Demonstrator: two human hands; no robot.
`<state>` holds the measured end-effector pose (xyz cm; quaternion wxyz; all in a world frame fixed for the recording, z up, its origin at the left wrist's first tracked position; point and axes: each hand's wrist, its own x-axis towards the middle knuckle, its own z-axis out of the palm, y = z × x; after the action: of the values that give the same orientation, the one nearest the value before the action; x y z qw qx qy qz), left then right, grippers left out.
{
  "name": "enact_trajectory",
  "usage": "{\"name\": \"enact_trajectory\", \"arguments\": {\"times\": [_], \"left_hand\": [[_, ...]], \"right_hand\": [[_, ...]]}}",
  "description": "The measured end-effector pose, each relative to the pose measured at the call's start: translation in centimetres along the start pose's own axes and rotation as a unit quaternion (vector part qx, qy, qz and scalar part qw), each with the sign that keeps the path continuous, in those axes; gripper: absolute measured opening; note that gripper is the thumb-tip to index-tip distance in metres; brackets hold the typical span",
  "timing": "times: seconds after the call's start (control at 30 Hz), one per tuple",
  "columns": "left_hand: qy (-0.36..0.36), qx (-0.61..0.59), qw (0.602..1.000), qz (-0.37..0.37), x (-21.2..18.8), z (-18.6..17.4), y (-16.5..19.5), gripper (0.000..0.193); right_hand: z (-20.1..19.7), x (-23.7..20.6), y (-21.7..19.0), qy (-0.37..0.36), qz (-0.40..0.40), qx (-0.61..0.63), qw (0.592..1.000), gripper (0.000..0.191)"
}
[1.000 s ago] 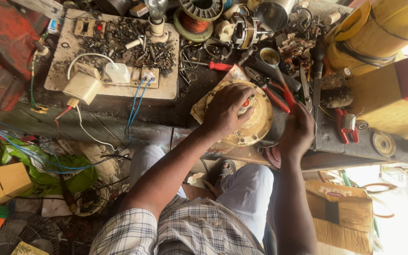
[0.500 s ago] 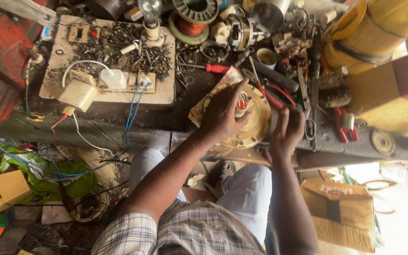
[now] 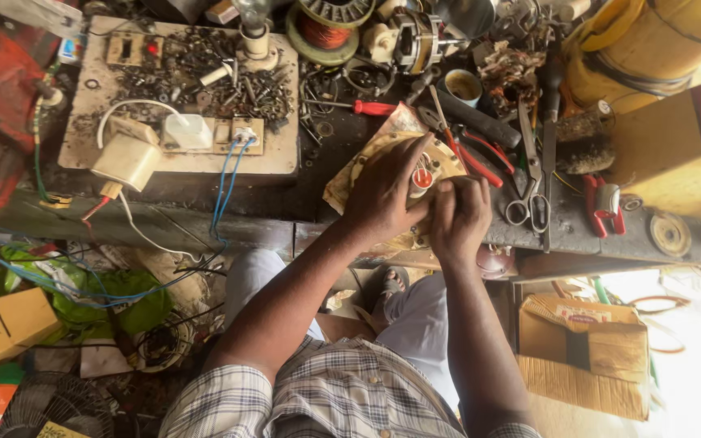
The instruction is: The person uses a screwdriver to tighten a screw on a small cylindrical electrical component mounted on a wooden board. They repeatedly adjust the component and the screw while seated at a cluttered workbench.
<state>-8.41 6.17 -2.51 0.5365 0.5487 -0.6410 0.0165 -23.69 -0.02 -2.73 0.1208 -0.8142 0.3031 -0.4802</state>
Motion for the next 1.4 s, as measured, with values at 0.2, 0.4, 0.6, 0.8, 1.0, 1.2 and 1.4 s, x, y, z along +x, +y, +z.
{"name": "enact_trajectory", "arguments": {"times": [0.2, 0.4, 0.6, 0.8, 1.0, 1.2, 1.4], "left_hand": [[-0.02, -0.004, 1.0, -0.024, -0.1, 0.0, -0.2, 0.089], [-0.034, -0.001, 0.999, -0.021, -0.1, -0.1, -0.3, 0.09], [-0.044, 0.0, 0.999, -0.022, -0.2, -0.3, -0.3, 0.092], [-0.045, 0.008, 0.999, -0.015, -0.1, -0.1, -0.7, 0.094], [-0.042, 0.031, 0.999, -0.005, -0.2, 0.0, -0.6, 0.09], [-0.045, 0.023, 0.999, -0.016, -0.3, 0.1, -0.4, 0.09], [-0.034, 0.034, 0.999, -0.004, -0.5, 0.1, -0.4, 0.091]], "right_hand": [[-0.1, 0.3, -0.4, -0.021, 0.006, 0.006, 1.0, 0.012], [-0.2, 0.2, -0.2, -0.029, 0.008, 0.008, 1.0, 0.01], [-0.2, 0.2, -0.5, -0.035, 0.024, -0.006, 0.999, 0.009], [-0.6, 0.9, -0.4, -0.031, 0.111, 0.029, 0.993, 0.012], [0.7, 0.5, -0.8, 0.015, 0.081, -0.018, 0.996, 0.013], [0.4, 0.2, -0.8, -0.002, 0.042, -0.015, 0.999, 0.014], [0.1, 0.4, -1.1, -0.018, 0.022, -0.009, 1.0, 0.013]]}}
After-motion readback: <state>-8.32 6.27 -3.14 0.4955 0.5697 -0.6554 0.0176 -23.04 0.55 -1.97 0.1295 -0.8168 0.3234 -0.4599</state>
